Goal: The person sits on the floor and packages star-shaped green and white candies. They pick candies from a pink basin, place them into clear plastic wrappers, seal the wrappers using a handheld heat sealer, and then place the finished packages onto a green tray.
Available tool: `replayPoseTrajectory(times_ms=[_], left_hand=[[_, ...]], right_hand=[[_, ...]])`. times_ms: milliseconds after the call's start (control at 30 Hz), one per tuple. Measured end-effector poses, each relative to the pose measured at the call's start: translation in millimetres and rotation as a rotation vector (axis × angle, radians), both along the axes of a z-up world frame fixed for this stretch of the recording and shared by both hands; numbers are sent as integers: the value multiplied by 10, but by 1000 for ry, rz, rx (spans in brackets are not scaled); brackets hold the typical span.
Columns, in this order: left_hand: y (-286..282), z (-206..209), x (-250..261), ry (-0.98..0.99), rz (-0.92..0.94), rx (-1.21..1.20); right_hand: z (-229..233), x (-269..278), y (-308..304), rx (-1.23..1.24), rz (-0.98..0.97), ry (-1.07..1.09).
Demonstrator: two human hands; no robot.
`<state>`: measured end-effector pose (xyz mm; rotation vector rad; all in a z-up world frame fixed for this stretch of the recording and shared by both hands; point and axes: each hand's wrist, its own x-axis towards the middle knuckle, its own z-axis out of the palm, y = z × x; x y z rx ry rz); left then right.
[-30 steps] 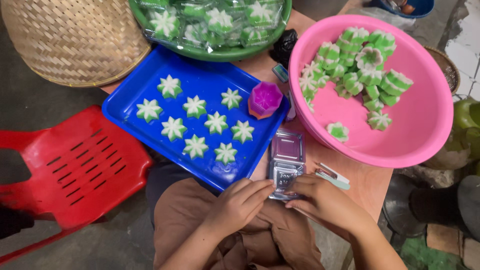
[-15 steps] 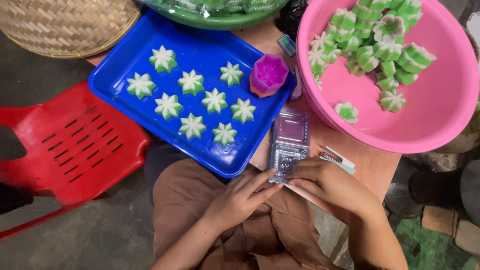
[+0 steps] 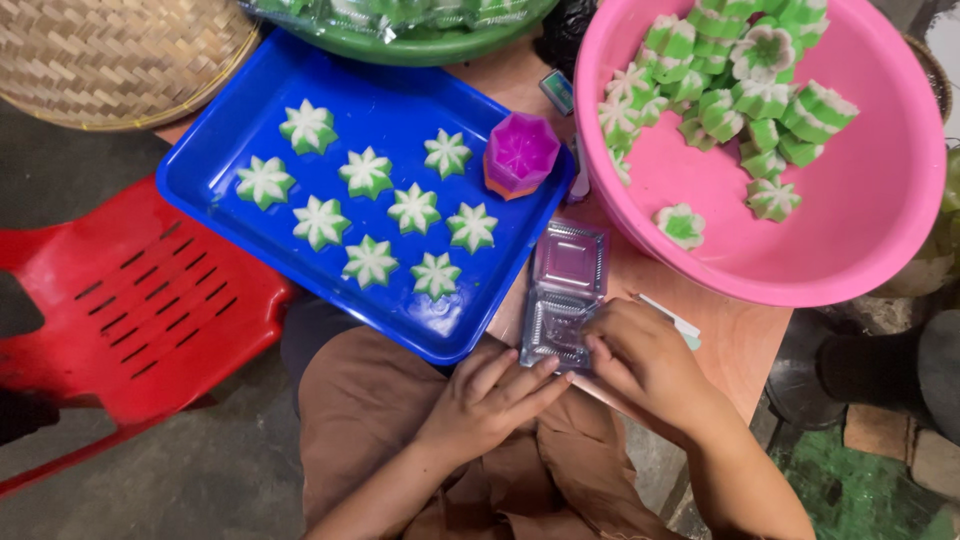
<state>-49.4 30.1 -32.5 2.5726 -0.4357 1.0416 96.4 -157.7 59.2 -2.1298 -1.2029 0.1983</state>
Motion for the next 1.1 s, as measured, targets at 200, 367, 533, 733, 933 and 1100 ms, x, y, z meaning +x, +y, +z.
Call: replayPoseTrajectory(times_ms=[200, 367, 533, 733, 933, 1100], left_hand=[[-82, -32, 141, 304, -177, -198], [-100, 81, 238, 402, -220, -284], [-46, 489, 313, 438, -424, -871], [-66, 722, 582, 648, -716, -1803], [-75, 746, 701, 670, -714, -2173], [-126, 686, 741, 706, -650, -2181]], right_hand=[[-140, 13, -181, 370, 16, -315], [-247, -75, -394, 629, 36, -423], [-151, -114, -467, 504, 110, -928], [390, -17, -159, 146, 265, -855], [848, 472, -38, 77, -92, -127], [633, 1666, 378, -301, -130, -354]])
